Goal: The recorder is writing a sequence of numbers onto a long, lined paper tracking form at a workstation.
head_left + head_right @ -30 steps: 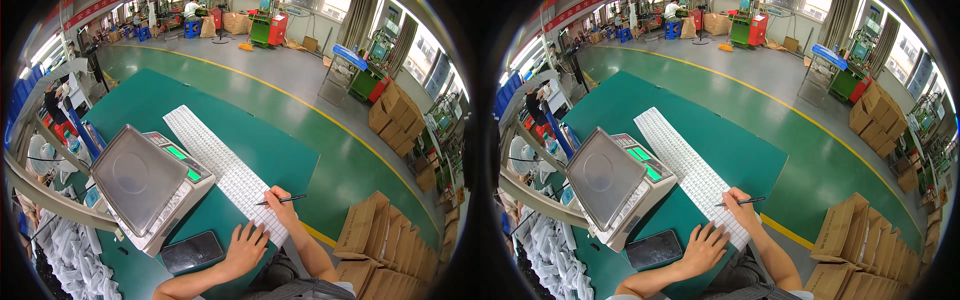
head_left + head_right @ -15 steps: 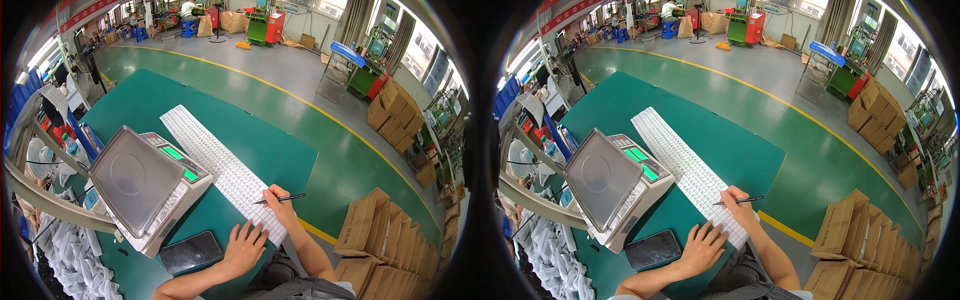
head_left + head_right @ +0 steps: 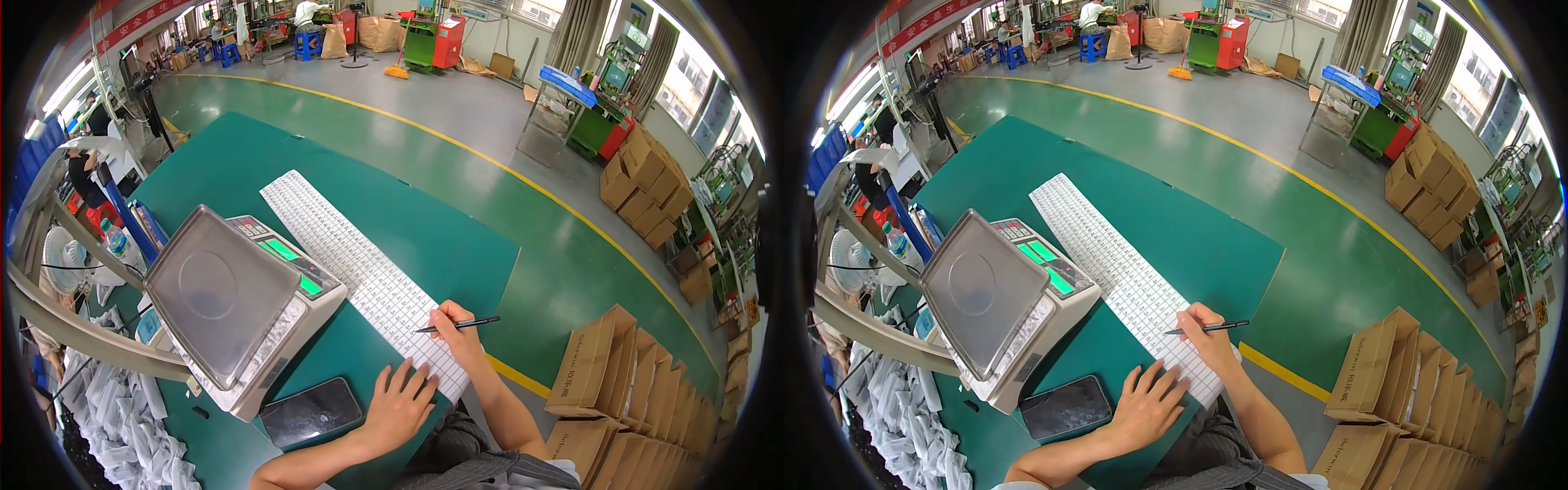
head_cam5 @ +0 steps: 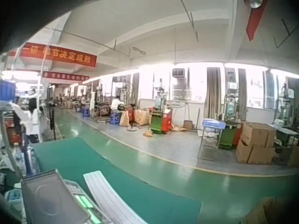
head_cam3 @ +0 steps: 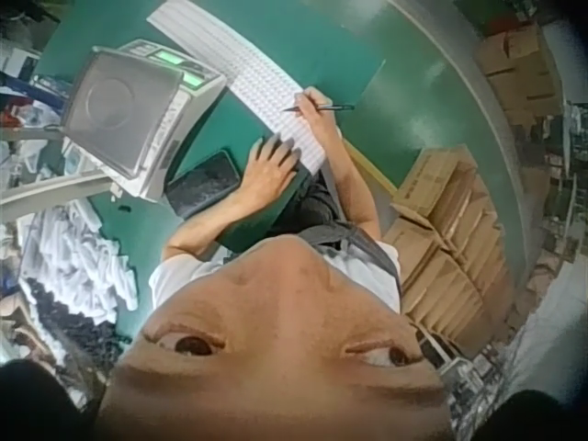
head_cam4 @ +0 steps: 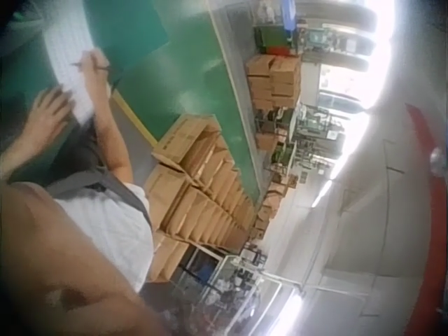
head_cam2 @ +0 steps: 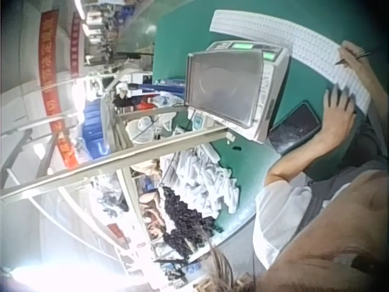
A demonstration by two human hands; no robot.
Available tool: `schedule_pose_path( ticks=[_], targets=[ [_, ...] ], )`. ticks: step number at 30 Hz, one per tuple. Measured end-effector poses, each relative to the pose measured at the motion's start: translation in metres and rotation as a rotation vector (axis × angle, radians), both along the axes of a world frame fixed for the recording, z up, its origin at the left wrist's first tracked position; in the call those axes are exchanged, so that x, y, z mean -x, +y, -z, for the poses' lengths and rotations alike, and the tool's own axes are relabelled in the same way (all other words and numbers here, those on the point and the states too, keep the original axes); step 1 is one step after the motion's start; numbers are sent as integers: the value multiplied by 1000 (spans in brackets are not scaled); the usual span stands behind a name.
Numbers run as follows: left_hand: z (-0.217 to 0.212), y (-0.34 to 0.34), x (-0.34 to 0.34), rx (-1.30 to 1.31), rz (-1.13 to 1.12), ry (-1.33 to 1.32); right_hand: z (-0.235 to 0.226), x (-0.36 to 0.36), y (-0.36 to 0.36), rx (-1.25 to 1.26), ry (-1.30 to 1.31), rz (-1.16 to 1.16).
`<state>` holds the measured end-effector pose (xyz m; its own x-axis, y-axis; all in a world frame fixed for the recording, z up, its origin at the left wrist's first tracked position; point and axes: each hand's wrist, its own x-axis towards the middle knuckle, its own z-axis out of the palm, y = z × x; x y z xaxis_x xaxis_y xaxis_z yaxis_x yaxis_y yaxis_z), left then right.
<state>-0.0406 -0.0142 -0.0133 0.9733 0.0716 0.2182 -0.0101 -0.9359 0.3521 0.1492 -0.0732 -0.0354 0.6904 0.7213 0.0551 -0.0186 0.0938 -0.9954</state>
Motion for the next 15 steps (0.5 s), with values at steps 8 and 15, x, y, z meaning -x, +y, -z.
schedule_pose_path(
  ticks=[8,15],
  targets=[
    [0,-5,5,-22,-5,-17,3,4,-3,38,-29,-10],
    [1,-2,-1,-14,43,-7,0,4,-12,80,-3,47]
  ],
)
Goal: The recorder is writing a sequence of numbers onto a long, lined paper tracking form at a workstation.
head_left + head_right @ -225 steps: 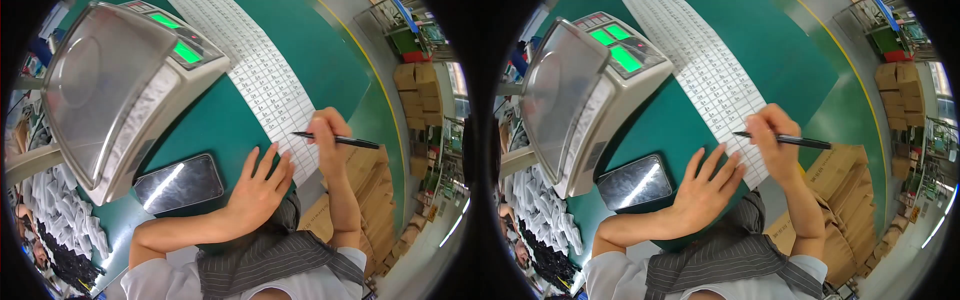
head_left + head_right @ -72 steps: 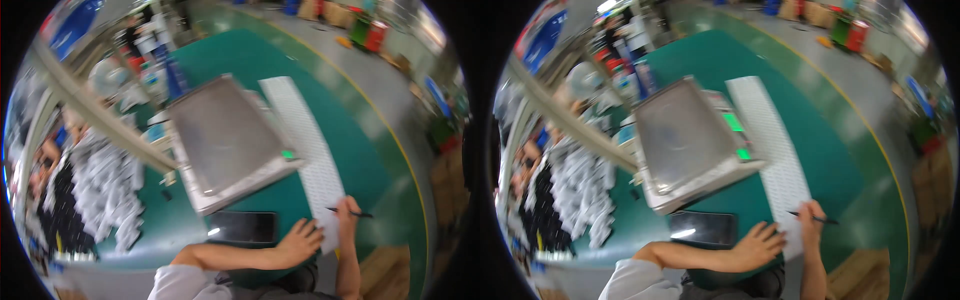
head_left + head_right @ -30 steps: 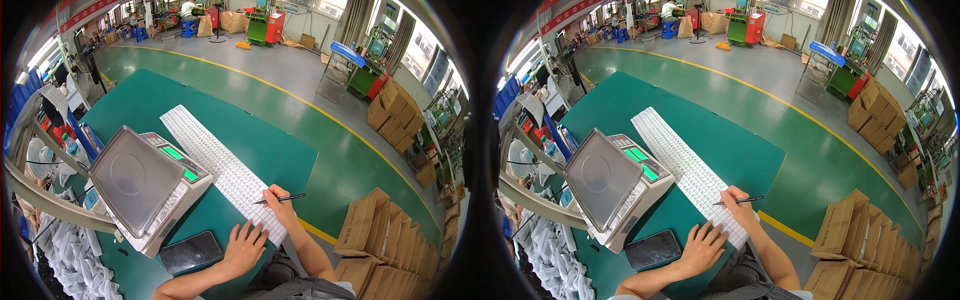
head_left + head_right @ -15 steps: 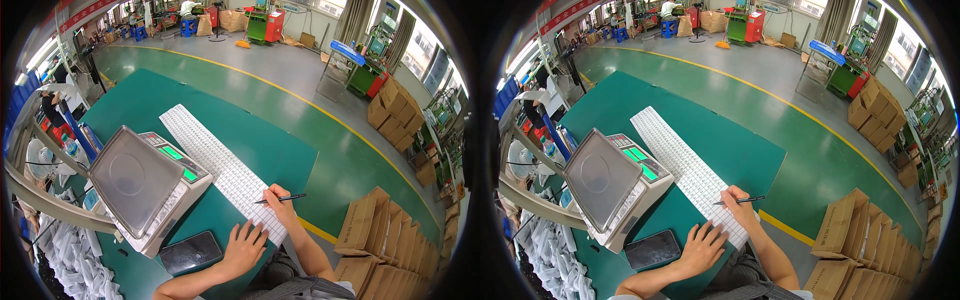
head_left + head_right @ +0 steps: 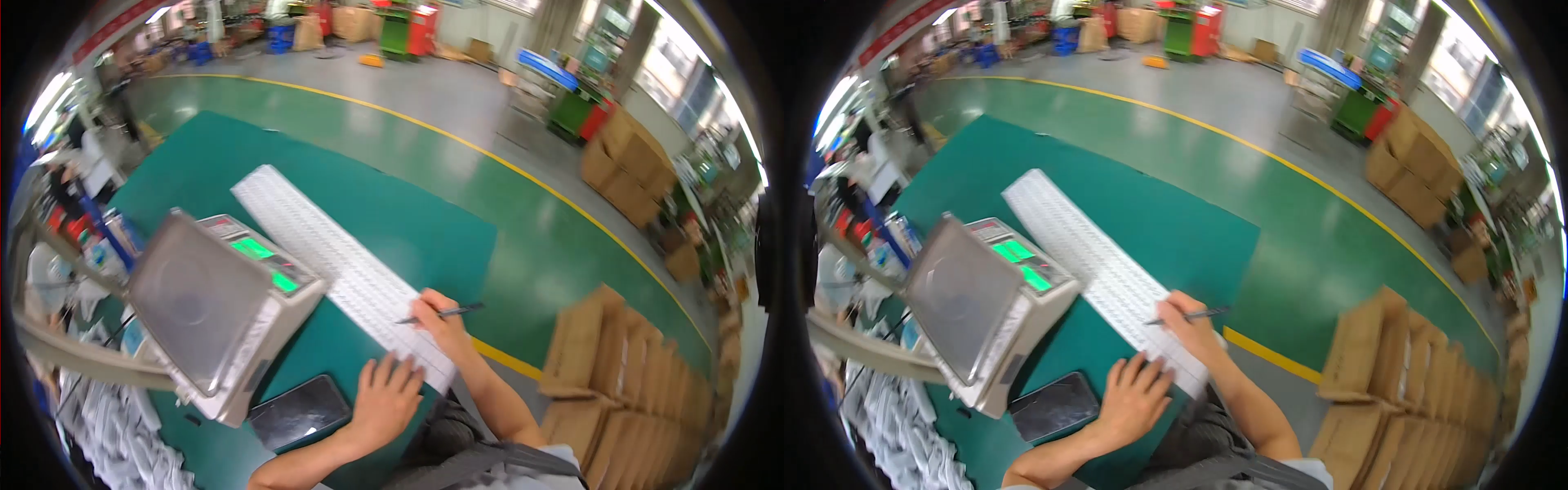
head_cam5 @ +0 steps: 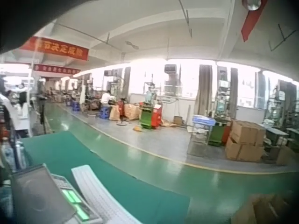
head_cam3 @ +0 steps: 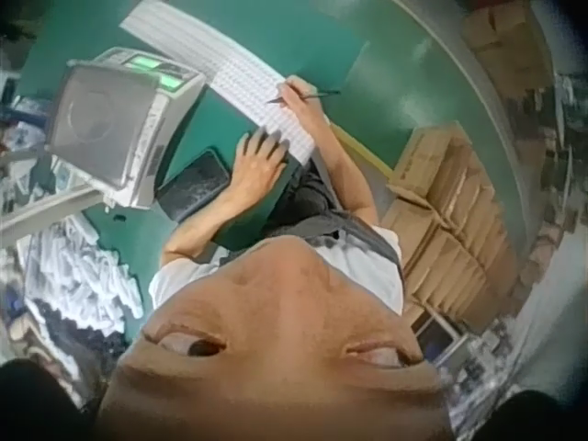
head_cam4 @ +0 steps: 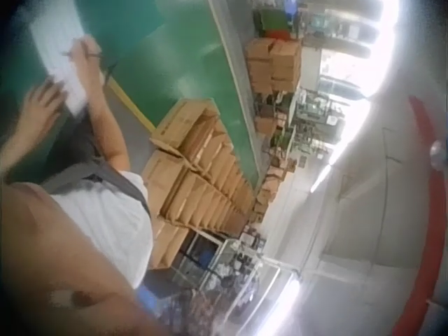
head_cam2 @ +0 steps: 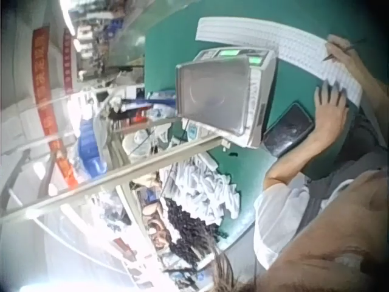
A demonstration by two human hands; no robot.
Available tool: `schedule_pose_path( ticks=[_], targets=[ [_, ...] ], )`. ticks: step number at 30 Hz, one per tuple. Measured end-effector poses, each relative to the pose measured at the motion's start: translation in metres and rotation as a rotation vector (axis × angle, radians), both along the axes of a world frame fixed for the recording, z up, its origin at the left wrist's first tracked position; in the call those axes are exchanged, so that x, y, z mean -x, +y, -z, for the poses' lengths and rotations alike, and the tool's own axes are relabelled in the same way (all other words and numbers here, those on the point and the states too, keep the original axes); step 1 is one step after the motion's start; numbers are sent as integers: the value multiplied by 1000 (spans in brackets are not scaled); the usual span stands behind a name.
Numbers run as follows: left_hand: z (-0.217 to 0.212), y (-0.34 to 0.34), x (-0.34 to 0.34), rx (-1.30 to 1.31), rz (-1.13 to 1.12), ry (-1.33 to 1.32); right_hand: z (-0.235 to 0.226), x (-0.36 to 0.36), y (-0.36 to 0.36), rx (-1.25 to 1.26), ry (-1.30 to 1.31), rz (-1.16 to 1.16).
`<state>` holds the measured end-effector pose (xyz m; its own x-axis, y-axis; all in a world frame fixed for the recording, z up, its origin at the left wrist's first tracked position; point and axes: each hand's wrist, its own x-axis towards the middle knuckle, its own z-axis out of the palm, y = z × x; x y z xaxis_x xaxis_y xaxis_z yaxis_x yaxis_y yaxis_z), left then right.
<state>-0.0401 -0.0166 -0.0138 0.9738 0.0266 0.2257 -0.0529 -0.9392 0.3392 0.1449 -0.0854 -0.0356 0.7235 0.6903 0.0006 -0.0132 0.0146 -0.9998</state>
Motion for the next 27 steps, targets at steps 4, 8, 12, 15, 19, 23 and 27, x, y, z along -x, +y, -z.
schedule_pose_path(
  ticks=[4,8,12,15,19,23,27],
  targets=[
    [-4,5,9,-34,-58,41,1,-1,19,-121,146,-103],
    [-2,6,-2,-2,-11,29,1,-18,8,-309,365,13],
    [-1,6,-2,11,-5,47,-43,-16,-4,-411,415,102],
    [-2,4,1,13,-2,54,-64,-10,-16,-358,169,167],
    [-3,3,1,18,0,50,-64,-1,-10,-158,-19,87],
    [-4,3,6,15,8,70,-45,7,-4,15,-168,-65],
    [-4,2,6,35,-28,86,-42,8,5,-14,-222,-99]
  ],
)
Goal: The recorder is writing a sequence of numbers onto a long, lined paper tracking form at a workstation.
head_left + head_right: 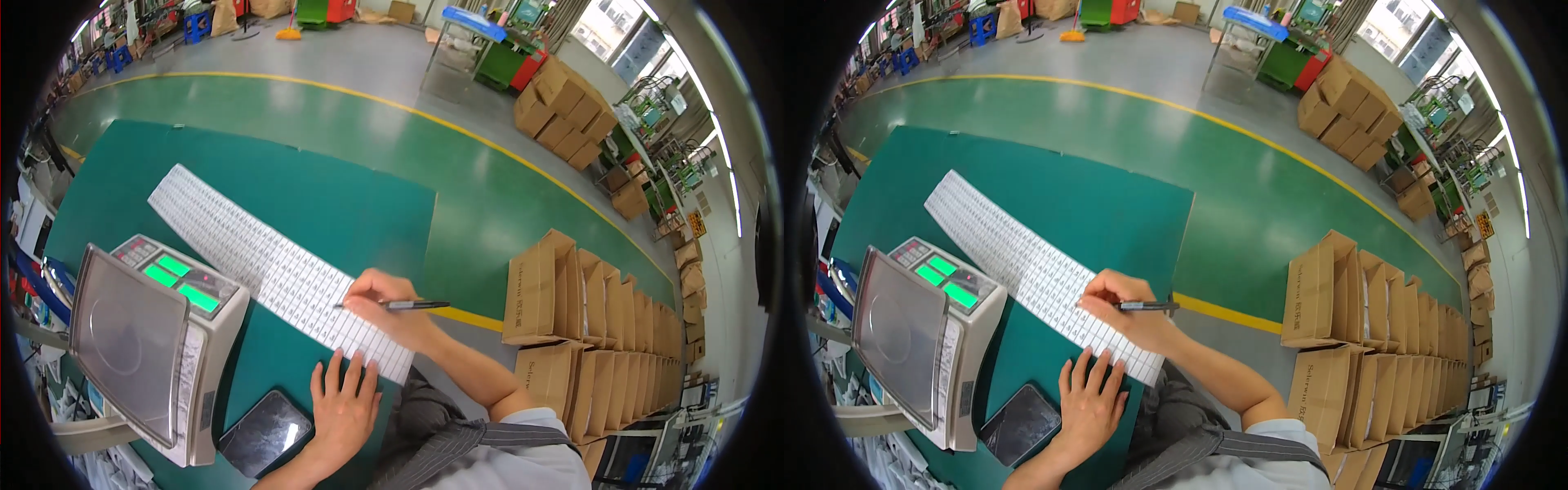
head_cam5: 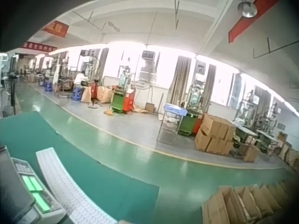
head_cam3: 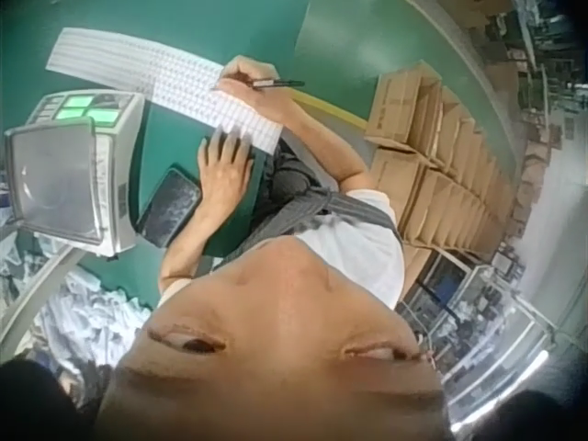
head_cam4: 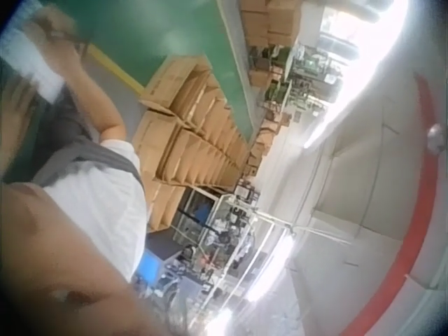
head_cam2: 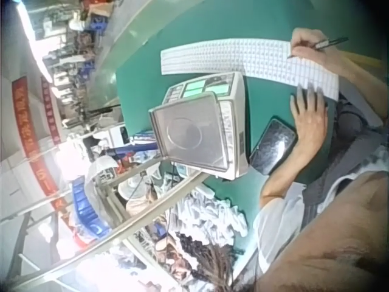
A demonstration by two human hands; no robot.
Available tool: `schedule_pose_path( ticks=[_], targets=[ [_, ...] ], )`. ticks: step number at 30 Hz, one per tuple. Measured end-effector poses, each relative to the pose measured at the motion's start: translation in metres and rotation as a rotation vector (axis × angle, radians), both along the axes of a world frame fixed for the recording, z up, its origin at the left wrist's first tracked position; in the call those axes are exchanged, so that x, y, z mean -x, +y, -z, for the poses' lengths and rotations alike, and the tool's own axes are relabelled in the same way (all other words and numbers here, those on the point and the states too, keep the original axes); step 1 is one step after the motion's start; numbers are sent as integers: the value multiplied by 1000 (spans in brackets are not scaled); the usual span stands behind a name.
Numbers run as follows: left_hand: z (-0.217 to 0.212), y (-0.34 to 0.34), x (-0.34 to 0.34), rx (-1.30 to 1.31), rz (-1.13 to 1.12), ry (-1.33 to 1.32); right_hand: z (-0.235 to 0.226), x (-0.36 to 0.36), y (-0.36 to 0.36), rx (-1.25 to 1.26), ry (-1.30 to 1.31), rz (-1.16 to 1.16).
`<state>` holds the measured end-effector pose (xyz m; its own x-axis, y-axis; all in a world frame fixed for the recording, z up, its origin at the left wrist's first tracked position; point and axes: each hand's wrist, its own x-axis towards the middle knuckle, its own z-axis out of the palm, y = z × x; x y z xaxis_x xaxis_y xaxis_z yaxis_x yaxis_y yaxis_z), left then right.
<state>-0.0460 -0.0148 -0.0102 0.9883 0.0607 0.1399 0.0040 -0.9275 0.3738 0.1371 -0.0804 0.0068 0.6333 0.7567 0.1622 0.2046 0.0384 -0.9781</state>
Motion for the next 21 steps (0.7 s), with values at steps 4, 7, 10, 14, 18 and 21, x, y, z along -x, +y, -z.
schedule_pose_path(
  ticks=[4,7,10,14,18,21],
  targets=[
    [0,1,-9,59,-18,-26,-4,-16,-2,-10,-49,81],
    [3,-1,-16,78,-18,-69,0,-28,-10,-166,-3,104],
    [8,1,-13,20,-31,-11,10,-29,-8,-78,113,44],
    [12,3,-6,26,-83,-2,21,-16,14,141,93,38],
    [8,2,-4,59,-84,7,37,-13,11,200,-16,20],
    [8,1,-5,74,-100,5,40,-13,9,202,-34,23]
  ],
)
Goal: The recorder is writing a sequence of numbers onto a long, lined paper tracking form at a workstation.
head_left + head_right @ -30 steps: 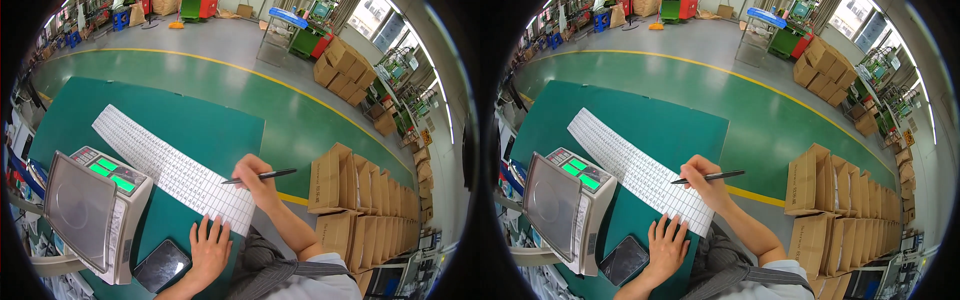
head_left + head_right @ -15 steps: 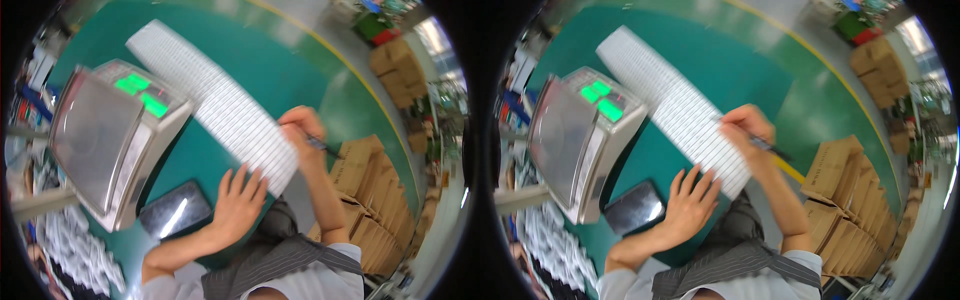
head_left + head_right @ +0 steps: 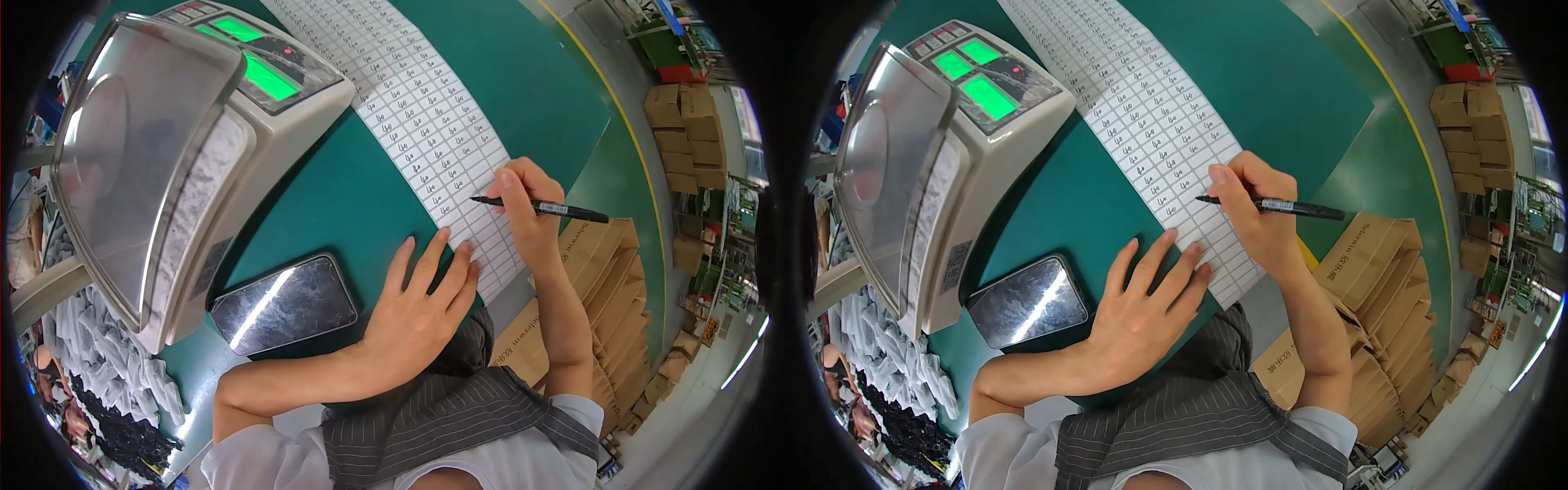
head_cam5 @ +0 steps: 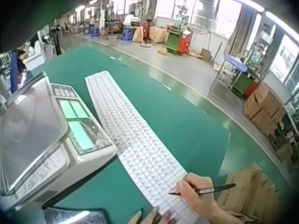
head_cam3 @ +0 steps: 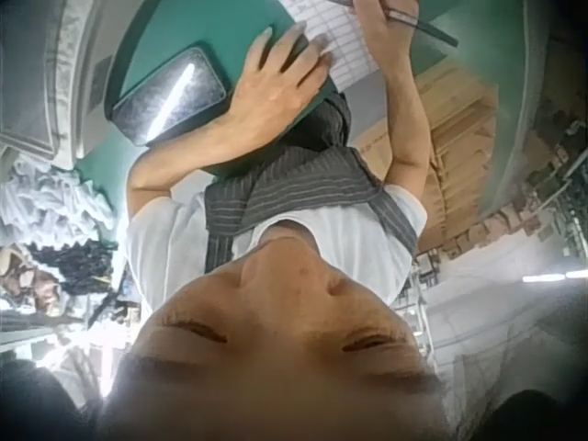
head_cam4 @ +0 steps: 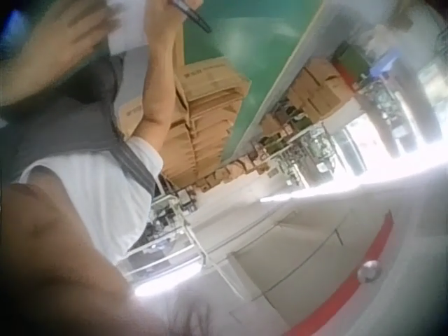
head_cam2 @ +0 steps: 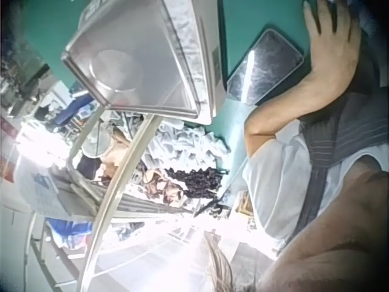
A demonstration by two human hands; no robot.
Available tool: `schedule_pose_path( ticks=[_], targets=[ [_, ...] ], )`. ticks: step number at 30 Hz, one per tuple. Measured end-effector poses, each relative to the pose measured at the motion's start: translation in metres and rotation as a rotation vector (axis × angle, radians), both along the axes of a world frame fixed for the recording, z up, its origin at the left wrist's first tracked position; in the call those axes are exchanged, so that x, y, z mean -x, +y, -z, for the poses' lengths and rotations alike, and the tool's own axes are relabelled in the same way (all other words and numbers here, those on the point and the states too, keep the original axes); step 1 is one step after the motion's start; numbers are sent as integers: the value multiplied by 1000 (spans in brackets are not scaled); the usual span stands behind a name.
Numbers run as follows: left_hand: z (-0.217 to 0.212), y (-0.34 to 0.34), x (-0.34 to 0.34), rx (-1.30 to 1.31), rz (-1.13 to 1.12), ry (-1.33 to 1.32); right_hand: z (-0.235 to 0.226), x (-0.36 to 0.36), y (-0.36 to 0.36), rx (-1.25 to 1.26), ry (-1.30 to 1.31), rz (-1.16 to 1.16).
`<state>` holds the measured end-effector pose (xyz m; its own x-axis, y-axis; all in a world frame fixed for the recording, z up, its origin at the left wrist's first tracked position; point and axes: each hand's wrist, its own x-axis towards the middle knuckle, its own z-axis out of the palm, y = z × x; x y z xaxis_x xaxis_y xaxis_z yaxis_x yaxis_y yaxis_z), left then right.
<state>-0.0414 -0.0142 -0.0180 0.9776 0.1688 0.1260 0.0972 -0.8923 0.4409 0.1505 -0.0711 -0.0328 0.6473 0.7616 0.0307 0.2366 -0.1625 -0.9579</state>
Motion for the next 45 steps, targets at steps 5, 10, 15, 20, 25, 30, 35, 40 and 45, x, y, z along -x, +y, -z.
schedule_pose_path(
  ticks=[5,10,15,20,25,30,35,40,45],
  targets=[
    [-2,1,-1,6,-5,13,3,-3,-5,94,-52,-92],
    [-1,0,-3,9,7,4,3,1,2,-16,-19,53],
    [-1,0,-4,17,-19,11,5,-2,1,11,-46,-3],
    [0,0,-2,-10,24,-6,1,-2,-1,104,-96,-58],
    [1,3,-3,-2,26,-7,6,-1,2,54,-124,-34],
    [0,3,-2,3,33,-5,5,0,3,18,-79,23],
    [0,3,-2,2,32,-7,4,-2,2,39,-106,-33],
    [1,2,-2,-2,33,-10,3,-1,3,31,-86,30],
    [0,2,-2,3,29,-20,2,-1,3,43,-101,12]
  ],
)
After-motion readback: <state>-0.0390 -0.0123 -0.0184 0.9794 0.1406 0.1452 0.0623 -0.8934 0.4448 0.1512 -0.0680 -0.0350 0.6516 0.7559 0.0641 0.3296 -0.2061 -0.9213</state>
